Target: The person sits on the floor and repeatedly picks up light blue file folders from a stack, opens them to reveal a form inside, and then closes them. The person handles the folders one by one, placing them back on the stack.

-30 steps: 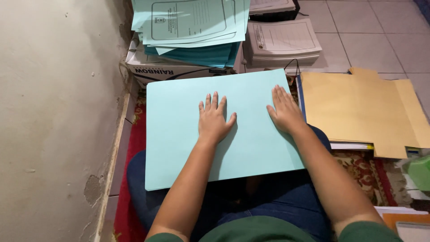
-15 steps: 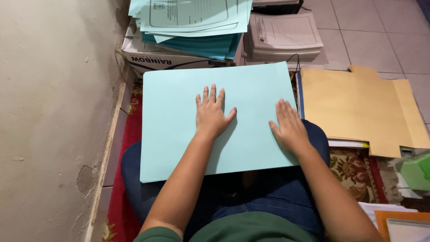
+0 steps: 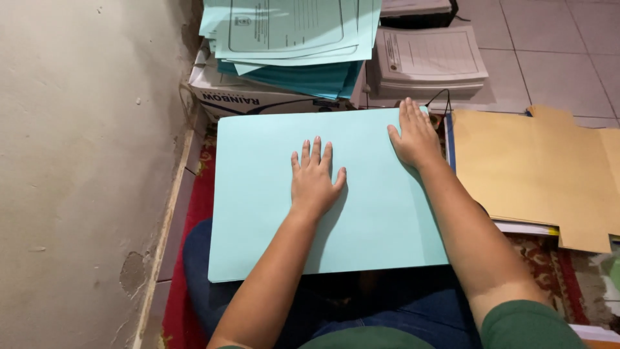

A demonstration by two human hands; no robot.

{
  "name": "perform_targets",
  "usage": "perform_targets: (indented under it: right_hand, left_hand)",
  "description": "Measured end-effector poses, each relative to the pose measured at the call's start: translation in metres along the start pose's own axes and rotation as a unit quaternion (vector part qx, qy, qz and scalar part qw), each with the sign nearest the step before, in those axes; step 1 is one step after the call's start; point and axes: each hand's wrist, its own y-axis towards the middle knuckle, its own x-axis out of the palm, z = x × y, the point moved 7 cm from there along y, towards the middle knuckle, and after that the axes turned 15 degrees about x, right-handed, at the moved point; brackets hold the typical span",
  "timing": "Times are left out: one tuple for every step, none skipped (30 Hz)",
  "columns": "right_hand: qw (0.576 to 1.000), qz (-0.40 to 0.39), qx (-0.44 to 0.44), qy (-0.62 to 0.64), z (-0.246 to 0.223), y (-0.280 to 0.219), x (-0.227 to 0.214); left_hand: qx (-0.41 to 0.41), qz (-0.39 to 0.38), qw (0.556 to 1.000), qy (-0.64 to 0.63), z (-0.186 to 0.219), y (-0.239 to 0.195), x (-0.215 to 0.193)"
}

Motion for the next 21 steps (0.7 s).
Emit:
perform_targets:
  right_hand:
    - [1.0,0.005,-0.003,0.001,-0.001,-0.006,-0.003]
    - [1.0,0.009,-0.004,0.0,-0.001,-0.014,-0.006]
    - [1.0,0.01,-0.003,-0.001,-0.001,-0.022,-0.005]
    - [1.0,0.014,-0.008,0.002,-0.002,-0.029,-0.007]
    - [1.0,0.017,-0.014,0.005,-0.003,-0.037,-0.008]
    - [1.0,0.024,-0.013,0.004,-0.004,-0.047,-0.009]
    - [1.0,0.02,-0.012,0.005,-0.006,-0.058,-0.008]
    - [1.0,0.017,-0.013,0.006,-0.008,-0.067,-0.008]
    - [1.0,0.026,-0.012,0.004,-0.011,-0.077,-0.008]
    - [1.0,0.018,-0.023,0.008,-0.015,-0.088,-0.004]
    - [0.999,0.011,-0.033,0.012,-0.018,-0.099,0.0]
    - [0.999,0.015,-0.033,0.01,-0.023,-0.107,0.01]
    - [0.996,0.05,-0.072,-0.002,-0.032,-0.116,0.016]
    - [0.99,0.086,-0.109,-0.013,-0.041,-0.125,0.023]
    - [0.99,0.09,-0.109,-0.015,-0.052,-0.133,0.022]
    - [0.987,0.071,-0.146,-0.007,-0.067,-0.144,0.026]
    - [0.982,0.051,-0.183,0.0,-0.082,-0.154,0.03]
    - [0.981,0.052,-0.185,-0.001,-0.093,-0.16,0.026]
    - [0.976,0.046,-0.211,-0.005,-0.107,-0.167,0.024]
    - [0.97,0.04,-0.239,-0.009,-0.123,-0.173,0.023]
    - [0.969,0.04,-0.242,-0.008,-0.131,-0.166,0.026]
  left_hand:
    - [-0.004,-0.002,1.0,-0.001,-0.001,0.0,0.001]
    - [-0.008,-0.004,1.0,-0.003,-0.001,-0.001,0.003]
    - [-0.007,-0.003,1.0,-0.004,-0.002,-0.002,0.004]
    - [-0.005,0.005,1.0,-0.003,-0.002,-0.002,0.003]
    - [-0.003,0.012,1.0,-0.003,-0.002,-0.002,0.002]
    - [0.001,0.017,1.0,-0.003,-0.003,-0.002,0.005]
    - [0.002,0.025,1.0,0.001,-0.005,-0.003,0.007]
    - [0.003,0.034,0.999,0.005,-0.007,-0.002,0.009]
    - [0.007,0.042,0.999,0.005,-0.009,0.0,0.012]
    - [0.011,0.057,0.998,0.003,-0.011,-0.001,0.015]
    - [0.016,0.073,0.997,0.002,-0.014,-0.001,0.017]
    - [0.017,0.077,0.997,0.001,-0.017,-0.001,0.02]
    - [0.014,0.113,0.993,-0.024,-0.021,-0.001,0.019]
    - [0.012,0.15,0.988,-0.048,-0.027,-0.001,0.018]
    - [0.015,0.153,0.987,-0.048,-0.025,0.0,0.013]
    - [-0.004,0.18,0.977,-0.11,-0.028,-0.003,0.008]
    - [-0.023,0.206,0.963,-0.172,-0.031,-0.005,0.004]
    - [-0.023,0.207,0.963,-0.172,-0.03,-0.007,0.002]
    - [-0.023,0.234,0.952,-0.198,-0.03,-0.009,-0.002]
    - [-0.024,0.261,0.939,-0.224,-0.032,-0.011,-0.007]
    - [-0.026,0.262,0.939,-0.222,-0.033,-0.01,-0.007]
